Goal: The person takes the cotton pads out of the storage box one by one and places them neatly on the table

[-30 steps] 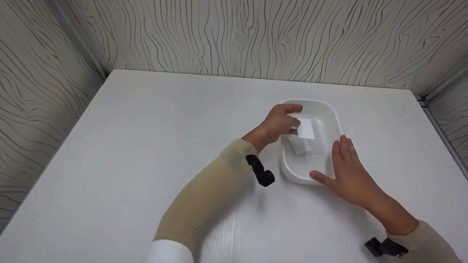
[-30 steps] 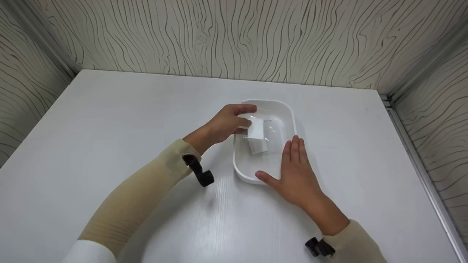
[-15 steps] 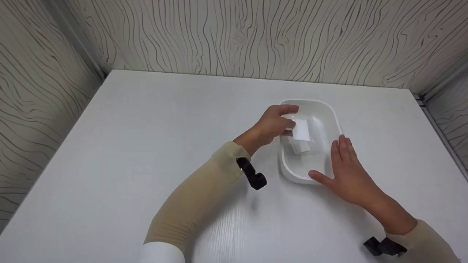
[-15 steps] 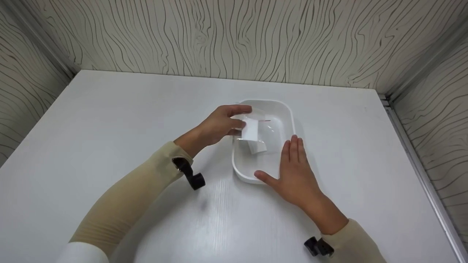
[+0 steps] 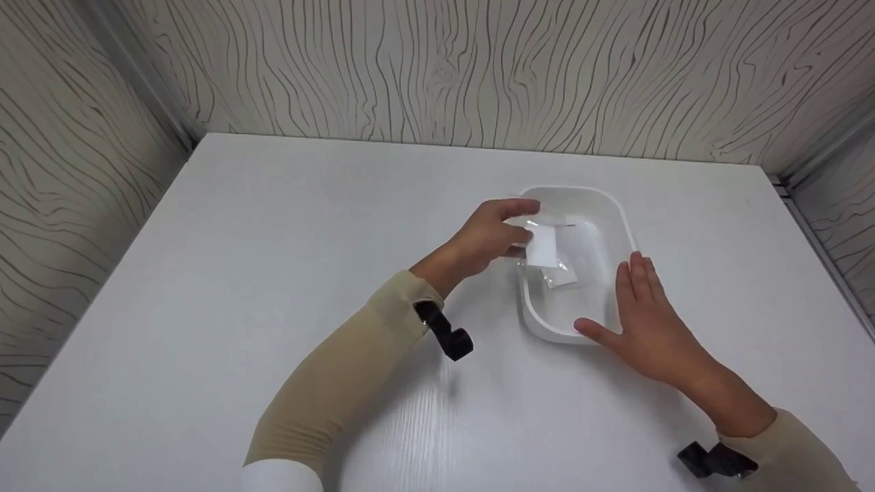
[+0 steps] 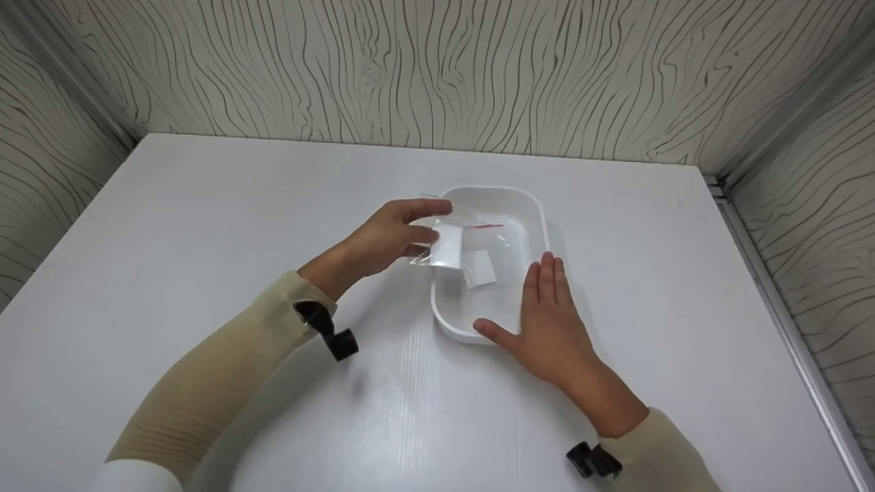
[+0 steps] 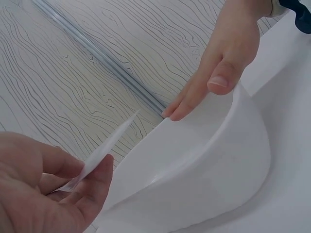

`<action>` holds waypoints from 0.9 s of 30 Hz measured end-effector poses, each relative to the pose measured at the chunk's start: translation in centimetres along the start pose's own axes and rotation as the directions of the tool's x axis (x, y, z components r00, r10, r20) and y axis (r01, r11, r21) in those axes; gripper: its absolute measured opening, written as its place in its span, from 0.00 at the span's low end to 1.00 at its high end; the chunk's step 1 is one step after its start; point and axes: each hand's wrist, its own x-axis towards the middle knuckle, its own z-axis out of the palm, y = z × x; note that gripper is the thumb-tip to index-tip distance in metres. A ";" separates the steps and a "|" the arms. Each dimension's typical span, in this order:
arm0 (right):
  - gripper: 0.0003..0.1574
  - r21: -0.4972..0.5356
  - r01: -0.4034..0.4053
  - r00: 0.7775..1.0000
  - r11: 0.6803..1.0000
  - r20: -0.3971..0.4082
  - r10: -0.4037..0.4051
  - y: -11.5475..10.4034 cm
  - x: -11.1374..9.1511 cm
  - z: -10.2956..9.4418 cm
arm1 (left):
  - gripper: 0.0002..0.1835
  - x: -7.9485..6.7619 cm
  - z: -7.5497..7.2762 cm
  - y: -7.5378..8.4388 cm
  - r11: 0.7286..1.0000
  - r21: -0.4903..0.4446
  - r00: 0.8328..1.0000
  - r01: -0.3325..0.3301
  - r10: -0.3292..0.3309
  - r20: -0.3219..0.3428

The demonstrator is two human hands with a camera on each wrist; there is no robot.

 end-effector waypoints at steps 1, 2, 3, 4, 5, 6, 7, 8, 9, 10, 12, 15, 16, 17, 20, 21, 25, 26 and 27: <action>0.74 0.001 0.002 1.000 1.000 0.000 -0.002 0.0 0.0 0.0 | 0.30 -0.1 -0.2 0.0 1.000 0.000 1.000 0.002 -0.002 0.000; 0.74 0.002 0.003 1.000 1.000 0.000 -0.003 0.0 0.0 0.0 | 0.30 -0.2 -0.4 -0.1 1.000 0.004 1.000 0.006 -0.006 -0.002; 0.74 0.004 0.004 1.000 1.000 0.000 -0.004 0.0 0.0 0.0 | 0.30 -0.3 -0.5 -0.1 1.000 0.010 1.000 0.009 -0.009 -0.002; 0.74 0.005 0.003 1.000 1.000 0.001 -0.003 0.0 0.0 0.0 | 0.30 -0.3 -0.7 -0.1 1.000 0.015 1.000 0.013 -0.013 -0.001; 0.74 0.006 0.003 1.000 1.000 0.002 -0.003 0.0 0.0 0.1 | 0.30 -0.4 -0.9 -0.2 1.000 0.019 1.000 0.017 -0.017 0.000; 0.74 0.006 0.003 1.000 1.000 0.003 -0.003 0.0 0.0 0.1 | 0.30 -0.5 -1.1 -0.2 1.000 0.021 1.000 0.020 -0.020 0.001; 0.74 0.006 0.003 1.000 1.000 0.003 -0.003 0.0 0.0 0.1 | 0.30 -0.5 -1.3 -0.2 0.999 0.027 1.000 0.022 -0.022 0.003; 0.74 0.006 0.002 1.000 1.000 0.004 -0.002 0.0 0.0 0.1 | 0.30 -0.6 -1.5 -0.2 0.999 0.029 1.000 0.023 -0.023 0.005; 0.74 0.006 0.001 1.000 1.000 0.005 -0.001 0.0 0.0 0.0 | 0.30 -0.7 -1.7 -0.2 0.999 0.032 1.000 0.024 -0.025 0.008; 0.74 0.005 0.000 1.000 1.000 0.005 0.000 0.0 0.0 0.0 | 0.29 -0.7 -1.8 -0.2 0.999 0.032 1.000 0.025 -0.026 0.010; 0.74 0.005 0.000 1.000 1.000 0.004 0.000 0.0 0.0 0.0 | 0.29 -0.8 -2.1 -0.2 0.999 0.029 1.000 0.026 -0.026 0.015; 0.74 0.004 0.000 1.000 1.000 0.000 0.000 0.0 0.0 0.1 | 0.29 -1.0 -2.5 -0.2 0.999 0.026 0.999 0.028 -0.029 0.022; 0.74 0.004 0.001 1.000 1.000 -0.001 -0.001 0.0 0.0 0.1 | 0.29 -1.1 -2.6 -0.2 0.999 0.023 0.999 0.029 -0.029 0.025; 0.74 0.005 0.002 1.000 1.000 -0.002 -0.002 0.0 0.0 0.1 | 0.29 -1.1 -2.7 -0.2 0.999 0.027 0.999 0.030 -0.031 0.029; 0.74 0.002 0.002 1.000 1.000 -0.004 -0.002 0.0 0.0 0.1 | 0.29 -1.3 -3.1 -0.3 0.998 0.051 0.998 0.031 -0.033 0.043; 0.74 0.001 0.003 1.000 1.000 -0.004 -0.003 0.0 0.0 0.1 | 0.29 -1.3 -3.2 -0.3 0.998 0.056 0.998 0.032 -0.034 0.049; 0.74 -0.004 0.002 1.000 1.000 -0.004 -0.002 0.1 0.0 0.1 | 0.28 -1.6 -3.8 -0.3 0.998 0.061 0.997 0.032 -0.036 0.067; 0.74 -0.003 0.002 1.000 1.000 -0.003 -0.002 0.1 0.0 0.1 | 0.28 -1.6 -3.9 -0.3 0.998 0.055 0.997 0.031 -0.035 0.072; 0.74 -0.002 0.002 1.000 1.000 -0.003 -0.002 0.1 0.0 0.1 | 0.28 -1.7 -4.1 -0.3 0.998 0.051 0.997 0.031 -0.035 0.074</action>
